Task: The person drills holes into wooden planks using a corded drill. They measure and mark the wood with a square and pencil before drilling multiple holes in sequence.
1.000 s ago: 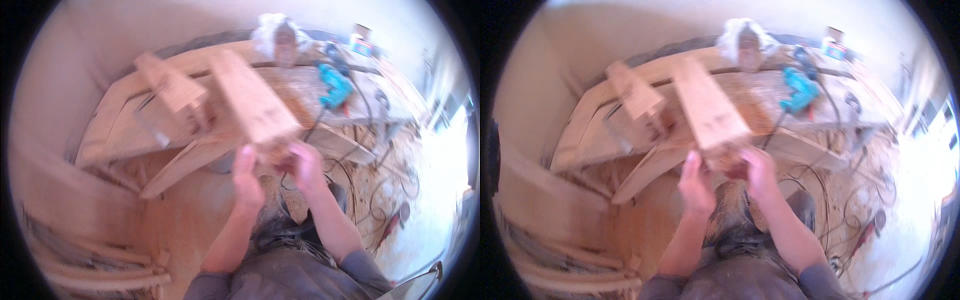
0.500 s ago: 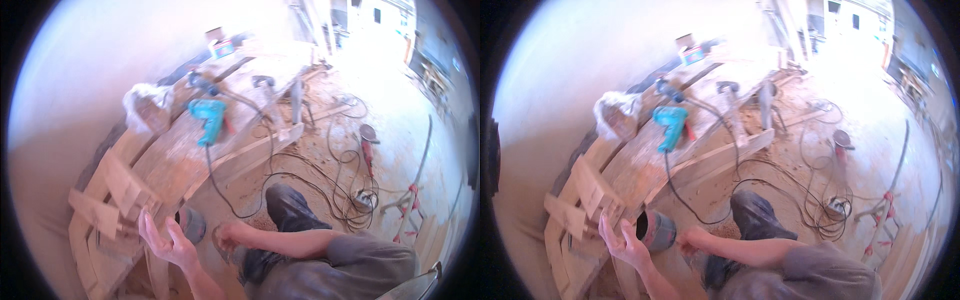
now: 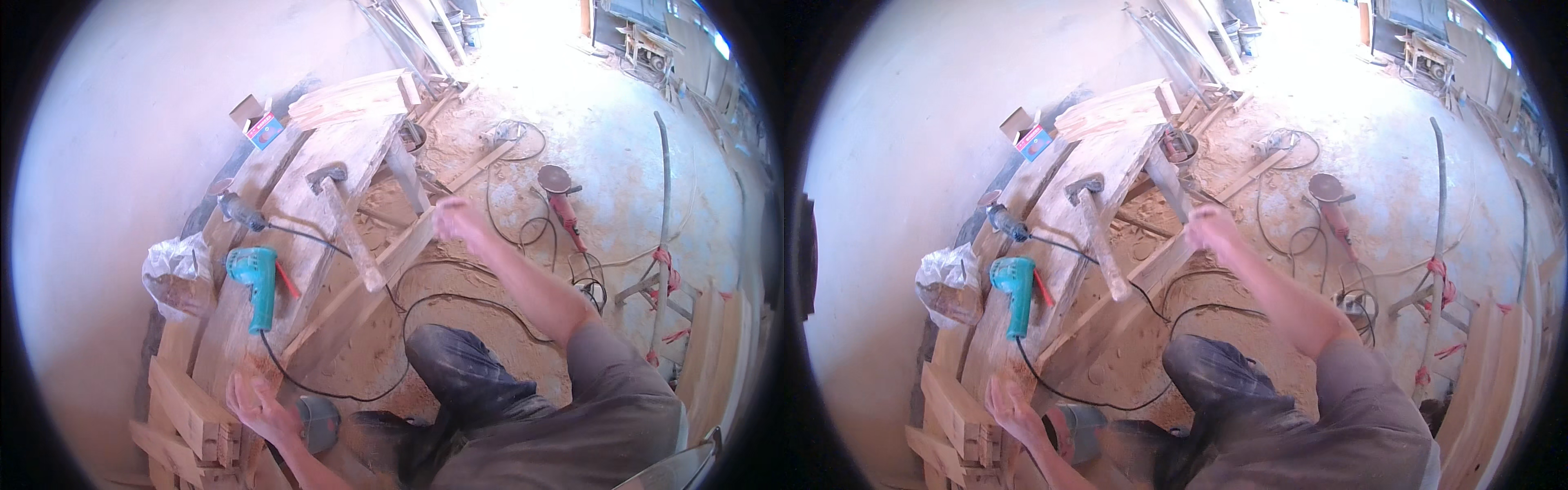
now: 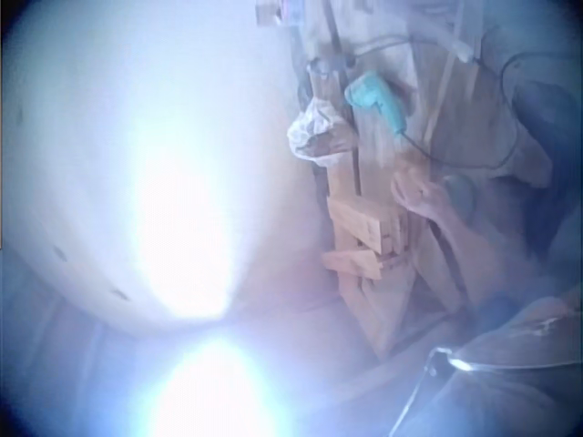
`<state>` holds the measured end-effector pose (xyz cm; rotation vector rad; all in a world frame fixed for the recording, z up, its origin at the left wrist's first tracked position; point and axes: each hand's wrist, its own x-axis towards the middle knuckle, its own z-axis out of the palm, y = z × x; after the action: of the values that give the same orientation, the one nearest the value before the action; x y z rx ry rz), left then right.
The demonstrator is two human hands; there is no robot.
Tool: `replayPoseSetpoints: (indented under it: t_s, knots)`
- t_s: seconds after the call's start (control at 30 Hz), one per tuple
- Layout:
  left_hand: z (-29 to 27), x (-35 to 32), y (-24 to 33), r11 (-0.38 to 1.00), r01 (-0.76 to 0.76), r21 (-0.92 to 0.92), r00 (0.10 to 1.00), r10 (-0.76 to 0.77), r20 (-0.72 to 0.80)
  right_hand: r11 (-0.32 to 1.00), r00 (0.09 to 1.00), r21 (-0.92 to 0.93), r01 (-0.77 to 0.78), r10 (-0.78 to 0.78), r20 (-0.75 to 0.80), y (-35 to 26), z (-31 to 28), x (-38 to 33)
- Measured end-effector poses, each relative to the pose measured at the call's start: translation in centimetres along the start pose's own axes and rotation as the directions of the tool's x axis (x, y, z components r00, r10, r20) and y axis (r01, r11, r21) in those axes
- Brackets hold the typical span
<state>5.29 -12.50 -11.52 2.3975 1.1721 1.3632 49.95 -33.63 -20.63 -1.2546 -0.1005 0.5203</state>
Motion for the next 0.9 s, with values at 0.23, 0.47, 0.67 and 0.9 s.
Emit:
replayPoseSetpoints:
  t_s: [0.23,0.47,0.67,0.9]
  knots:
    - [2.6,0.9,-2.9,0.976,0.085,0.199,0.992,-0.102,0.078,0.801,0.903,-0.463,0.380,-0.429,-0.002,-10.5,2.5,14.1]
    - [3.5,1.4,-0.8,0.960,0.007,0.281,0.995,-0.036,0.096,0.518,0.695,-0.673,0.527,-0.719,-0.009,-15.7,4.4,28.0]
    - [4.0,2.0,0.4,0.928,-0.037,0.370,0.994,-0.003,0.107,0.461,0.724,-0.798,0.388,-0.688,-0.045,-15.9,6.6,29.9]
    - [3.9,1.2,-0.5,0.926,-0.041,0.375,0.998,0.024,0.050,0.511,0.874,-0.823,0.247,-0.484,-0.038,-15.7,8.6,20.6]
